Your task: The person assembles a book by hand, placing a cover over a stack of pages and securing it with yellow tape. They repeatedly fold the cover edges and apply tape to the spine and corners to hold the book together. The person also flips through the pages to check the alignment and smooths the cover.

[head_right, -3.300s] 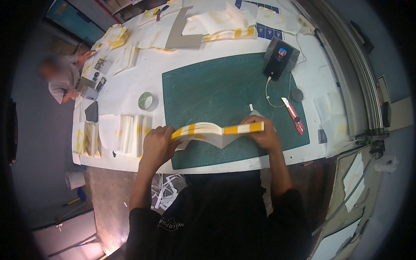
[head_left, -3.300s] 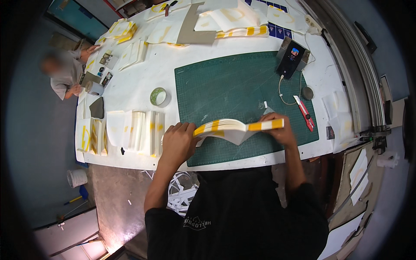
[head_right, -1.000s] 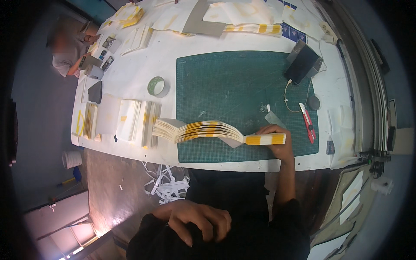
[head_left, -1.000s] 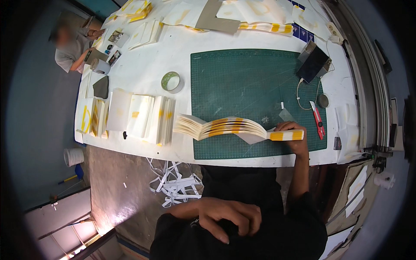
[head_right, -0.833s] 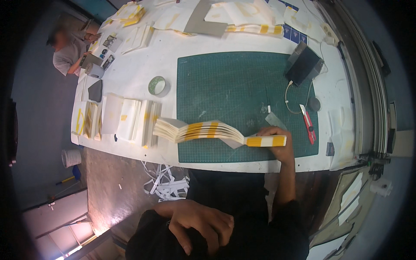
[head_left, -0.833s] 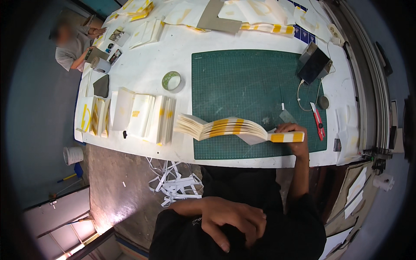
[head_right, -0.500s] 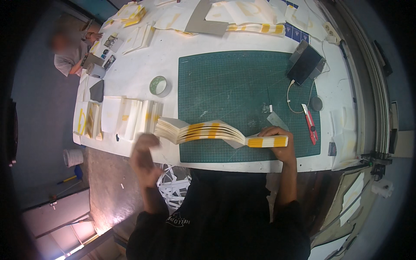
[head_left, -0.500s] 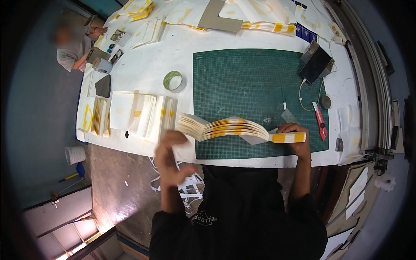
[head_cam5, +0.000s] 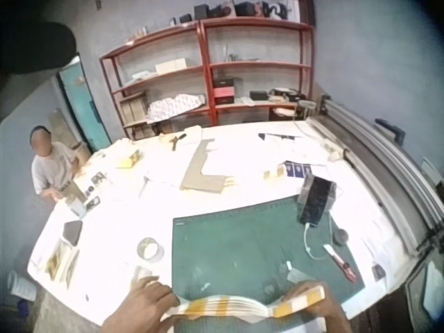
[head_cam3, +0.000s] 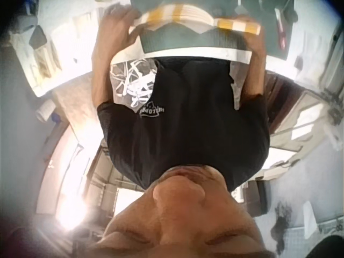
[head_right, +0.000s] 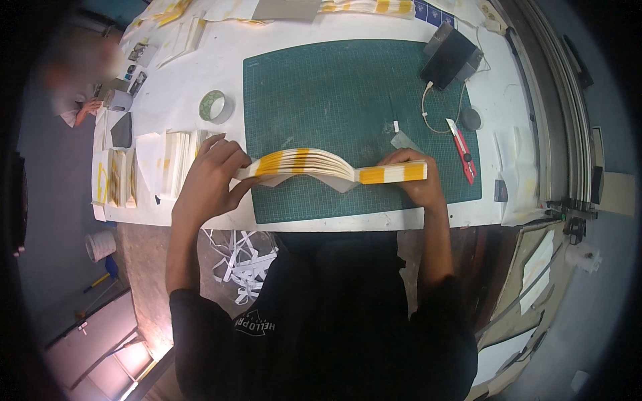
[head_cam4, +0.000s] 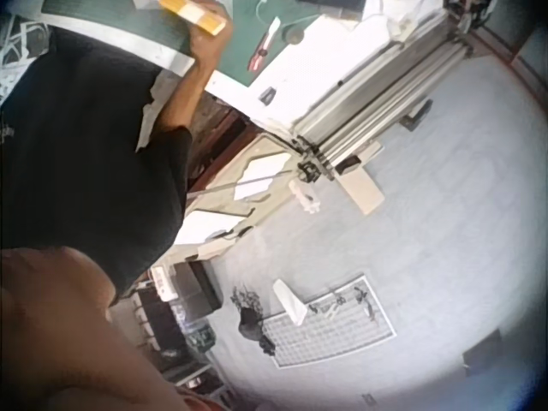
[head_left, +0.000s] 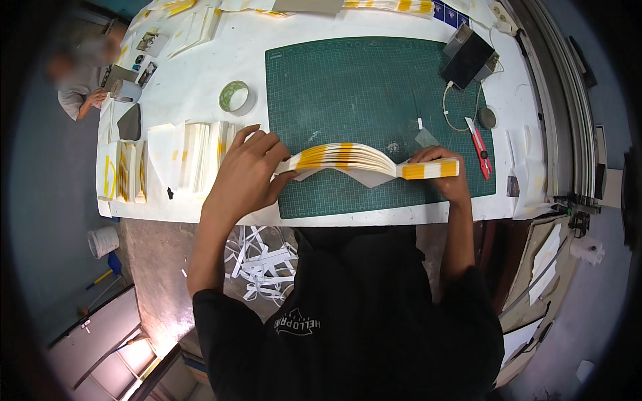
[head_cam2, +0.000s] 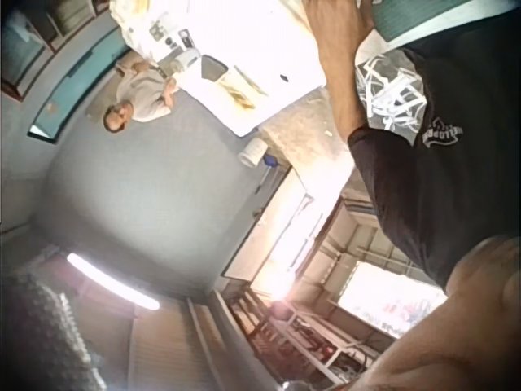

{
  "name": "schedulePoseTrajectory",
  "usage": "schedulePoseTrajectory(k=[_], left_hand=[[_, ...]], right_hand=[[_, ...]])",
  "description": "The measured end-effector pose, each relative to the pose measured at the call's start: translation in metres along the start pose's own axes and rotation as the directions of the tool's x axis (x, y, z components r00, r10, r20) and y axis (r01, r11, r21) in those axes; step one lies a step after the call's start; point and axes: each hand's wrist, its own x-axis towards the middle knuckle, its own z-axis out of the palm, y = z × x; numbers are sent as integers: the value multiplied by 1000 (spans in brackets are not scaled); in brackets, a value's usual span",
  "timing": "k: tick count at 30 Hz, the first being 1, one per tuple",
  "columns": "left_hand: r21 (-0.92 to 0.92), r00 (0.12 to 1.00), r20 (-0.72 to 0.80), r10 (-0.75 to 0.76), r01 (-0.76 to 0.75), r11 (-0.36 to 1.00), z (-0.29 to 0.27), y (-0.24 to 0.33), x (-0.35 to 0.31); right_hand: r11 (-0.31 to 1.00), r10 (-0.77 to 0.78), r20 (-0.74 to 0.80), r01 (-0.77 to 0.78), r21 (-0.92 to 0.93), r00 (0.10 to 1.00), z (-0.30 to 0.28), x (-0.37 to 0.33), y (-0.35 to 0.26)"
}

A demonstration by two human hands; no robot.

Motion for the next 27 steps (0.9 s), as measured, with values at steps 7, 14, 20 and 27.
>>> schedulePoseTrajectory(k=[7, 14, 20, 27], left_hand=[[99, 992, -71, 107, -99, 990, 17, -8, 10], [140, 991, -77, 106, -94, 986, 20, -1, 12], [95, 997, -76, 28, -21, 995, 20, -1, 6], [138, 997, -69, 36, -26, 990, 11, 41, 31]], right_hand=[[992, -7, -56, -1, -129, 998, -3, 3, -4], [984, 91, -78, -101, -149, 993, -10, 14, -16], [971, 158, -133, -178, -159, 978, -16, 6, -20], [970, 172, -63, -180, -162, 983, -28, -2, -9]])
